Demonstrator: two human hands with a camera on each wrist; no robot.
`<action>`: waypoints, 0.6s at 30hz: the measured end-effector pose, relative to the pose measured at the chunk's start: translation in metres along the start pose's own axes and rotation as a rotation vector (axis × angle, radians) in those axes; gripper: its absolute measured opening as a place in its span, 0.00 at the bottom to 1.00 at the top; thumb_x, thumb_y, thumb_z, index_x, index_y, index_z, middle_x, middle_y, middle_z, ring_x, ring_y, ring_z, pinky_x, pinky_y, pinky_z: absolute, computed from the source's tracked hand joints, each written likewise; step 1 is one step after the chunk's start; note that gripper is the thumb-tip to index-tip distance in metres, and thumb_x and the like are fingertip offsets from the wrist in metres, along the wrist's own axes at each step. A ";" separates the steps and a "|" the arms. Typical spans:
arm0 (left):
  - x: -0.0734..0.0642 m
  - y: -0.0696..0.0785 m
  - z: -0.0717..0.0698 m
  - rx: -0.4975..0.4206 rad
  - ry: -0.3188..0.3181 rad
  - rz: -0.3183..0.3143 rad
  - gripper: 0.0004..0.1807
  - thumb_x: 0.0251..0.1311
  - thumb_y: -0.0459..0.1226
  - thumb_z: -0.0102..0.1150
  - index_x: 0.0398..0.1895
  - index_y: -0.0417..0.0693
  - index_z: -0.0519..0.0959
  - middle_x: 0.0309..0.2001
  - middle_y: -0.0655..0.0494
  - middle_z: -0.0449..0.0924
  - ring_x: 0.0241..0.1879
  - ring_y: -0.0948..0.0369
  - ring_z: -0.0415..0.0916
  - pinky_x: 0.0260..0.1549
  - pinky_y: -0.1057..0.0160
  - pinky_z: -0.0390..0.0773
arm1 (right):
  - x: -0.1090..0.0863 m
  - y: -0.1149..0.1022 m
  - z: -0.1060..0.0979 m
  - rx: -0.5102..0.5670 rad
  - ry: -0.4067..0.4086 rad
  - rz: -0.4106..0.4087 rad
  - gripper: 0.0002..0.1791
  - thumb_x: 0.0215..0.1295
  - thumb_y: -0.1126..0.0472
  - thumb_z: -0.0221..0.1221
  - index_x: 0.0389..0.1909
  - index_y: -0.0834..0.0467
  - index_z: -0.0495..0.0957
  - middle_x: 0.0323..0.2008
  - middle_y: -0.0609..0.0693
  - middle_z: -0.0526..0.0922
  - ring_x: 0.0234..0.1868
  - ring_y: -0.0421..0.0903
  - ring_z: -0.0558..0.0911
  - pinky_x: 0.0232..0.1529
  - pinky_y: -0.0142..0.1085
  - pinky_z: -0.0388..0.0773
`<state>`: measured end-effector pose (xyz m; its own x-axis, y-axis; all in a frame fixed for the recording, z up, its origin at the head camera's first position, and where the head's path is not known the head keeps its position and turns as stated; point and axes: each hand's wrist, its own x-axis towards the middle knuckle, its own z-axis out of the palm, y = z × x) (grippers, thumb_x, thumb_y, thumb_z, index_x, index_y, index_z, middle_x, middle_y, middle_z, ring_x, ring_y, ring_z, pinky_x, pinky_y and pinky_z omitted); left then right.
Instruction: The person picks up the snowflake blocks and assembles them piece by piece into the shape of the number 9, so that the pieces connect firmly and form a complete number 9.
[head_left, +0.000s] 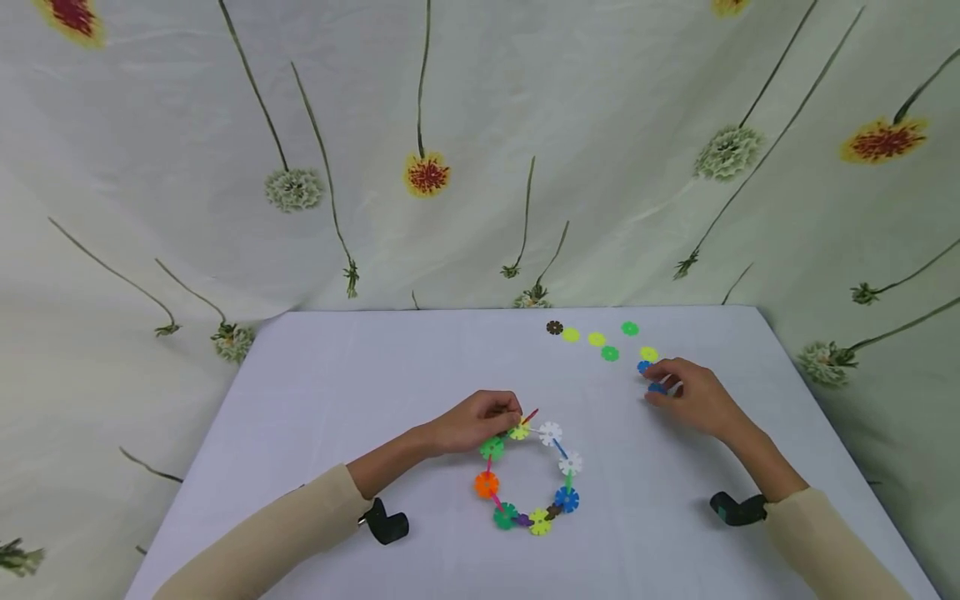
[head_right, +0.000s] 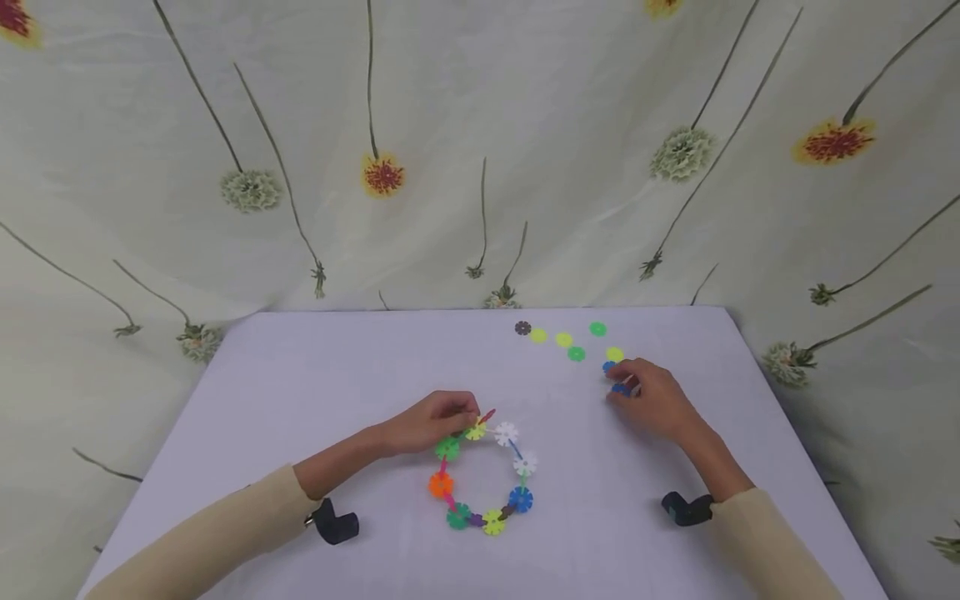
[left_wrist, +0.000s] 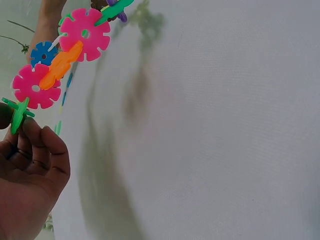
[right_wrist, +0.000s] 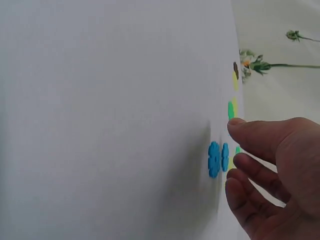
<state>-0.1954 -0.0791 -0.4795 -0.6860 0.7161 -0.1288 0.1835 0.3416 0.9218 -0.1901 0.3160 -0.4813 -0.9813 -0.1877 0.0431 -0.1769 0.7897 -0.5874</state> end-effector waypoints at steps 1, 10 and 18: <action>0.000 0.000 0.000 -0.002 0.000 0.000 0.11 0.81 0.37 0.50 0.46 0.39 0.79 0.34 0.58 0.74 0.35 0.63 0.71 0.41 0.69 0.72 | 0.000 0.004 -0.001 -0.018 -0.001 0.025 0.16 0.69 0.60 0.71 0.54 0.62 0.85 0.49 0.59 0.88 0.46 0.53 0.85 0.46 0.41 0.84; 0.002 -0.001 0.000 -0.018 0.009 0.008 0.11 0.81 0.37 0.50 0.46 0.39 0.79 0.34 0.56 0.74 0.35 0.62 0.71 0.41 0.69 0.72 | 0.007 0.022 0.002 -0.061 -0.037 0.175 0.19 0.71 0.54 0.70 0.52 0.64 0.80 0.48 0.61 0.83 0.46 0.54 0.82 0.48 0.46 0.82; 0.004 -0.002 0.000 -0.025 0.048 0.000 0.11 0.81 0.38 0.51 0.45 0.40 0.79 0.33 0.57 0.73 0.35 0.61 0.71 0.41 0.69 0.73 | 0.010 0.017 0.007 -0.062 -0.035 0.125 0.12 0.72 0.63 0.66 0.50 0.61 0.75 0.48 0.62 0.84 0.45 0.55 0.84 0.46 0.47 0.84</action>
<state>-0.1984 -0.0769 -0.4822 -0.7193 0.6857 -0.1118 0.1664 0.3262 0.9306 -0.2023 0.3239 -0.4964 -0.9928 -0.1052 -0.0565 -0.0588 0.8428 -0.5351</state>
